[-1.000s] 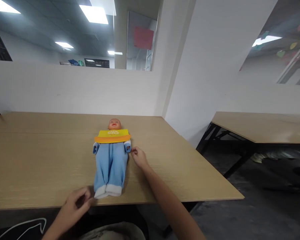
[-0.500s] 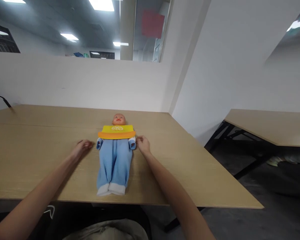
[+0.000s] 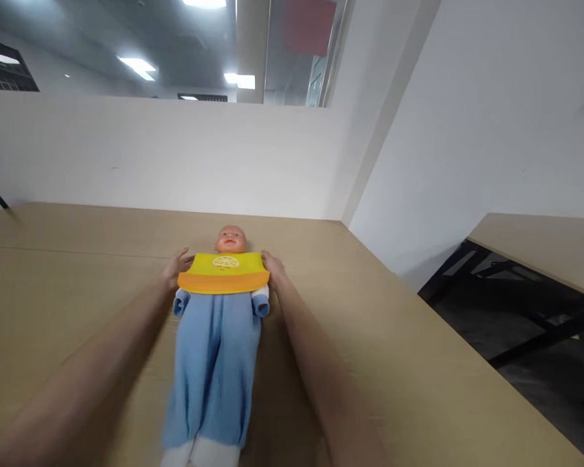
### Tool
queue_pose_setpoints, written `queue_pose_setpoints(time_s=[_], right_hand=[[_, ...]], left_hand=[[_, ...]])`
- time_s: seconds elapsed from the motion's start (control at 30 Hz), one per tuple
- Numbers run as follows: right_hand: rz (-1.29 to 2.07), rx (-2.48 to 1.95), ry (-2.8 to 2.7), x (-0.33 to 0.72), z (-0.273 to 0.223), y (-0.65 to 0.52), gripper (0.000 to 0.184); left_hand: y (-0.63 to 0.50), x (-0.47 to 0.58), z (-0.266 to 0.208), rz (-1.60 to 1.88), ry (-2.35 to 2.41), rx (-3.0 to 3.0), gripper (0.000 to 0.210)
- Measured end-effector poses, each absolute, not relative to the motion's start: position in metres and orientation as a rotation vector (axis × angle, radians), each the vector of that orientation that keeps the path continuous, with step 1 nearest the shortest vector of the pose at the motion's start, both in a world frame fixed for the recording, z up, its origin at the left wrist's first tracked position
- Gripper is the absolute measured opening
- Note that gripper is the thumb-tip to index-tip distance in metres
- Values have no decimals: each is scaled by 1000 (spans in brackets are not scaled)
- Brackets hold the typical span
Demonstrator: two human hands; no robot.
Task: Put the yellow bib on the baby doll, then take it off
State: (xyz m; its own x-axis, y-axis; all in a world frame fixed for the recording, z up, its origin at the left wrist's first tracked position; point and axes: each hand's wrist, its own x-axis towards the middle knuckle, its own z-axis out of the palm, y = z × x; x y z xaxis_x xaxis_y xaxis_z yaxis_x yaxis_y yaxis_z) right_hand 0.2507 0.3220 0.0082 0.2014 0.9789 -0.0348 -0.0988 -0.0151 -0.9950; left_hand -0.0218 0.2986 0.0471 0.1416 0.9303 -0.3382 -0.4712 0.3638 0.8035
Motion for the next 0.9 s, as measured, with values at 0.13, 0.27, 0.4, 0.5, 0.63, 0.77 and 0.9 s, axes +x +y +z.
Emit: queue_pose_setpoints(time_s=[0.13, 0.27, 0.4, 0.5, 0.63, 0.77, 0.9], right_hand=[[1210, -1258, -943, 253, 8, 334, 19], [1250, -1243, -914, 254, 7, 332, 14], [1285, -1181, -890, 249, 9, 329, 15], [1332, -1105, -896, 244, 11, 327, 15], [1303, -1001, -920, 245, 9, 321, 26], [1269, -901, -1066, 250, 7, 314, 29], [1305, -951, -1131, 250, 12, 309, 21]], left_hand=[[314, -11, 47, 1036, 926, 661, 33], [316, 2, 52, 954, 944, 706, 33], [316, 8, 52, 978, 930, 755, 27], [317, 6, 48, 981, 936, 745, 27], [317, 0, 42, 947, 942, 645, 42], [318, -4, 39, 966, 891, 601, 50], [319, -4, 36, 1020, 837, 592, 49]])
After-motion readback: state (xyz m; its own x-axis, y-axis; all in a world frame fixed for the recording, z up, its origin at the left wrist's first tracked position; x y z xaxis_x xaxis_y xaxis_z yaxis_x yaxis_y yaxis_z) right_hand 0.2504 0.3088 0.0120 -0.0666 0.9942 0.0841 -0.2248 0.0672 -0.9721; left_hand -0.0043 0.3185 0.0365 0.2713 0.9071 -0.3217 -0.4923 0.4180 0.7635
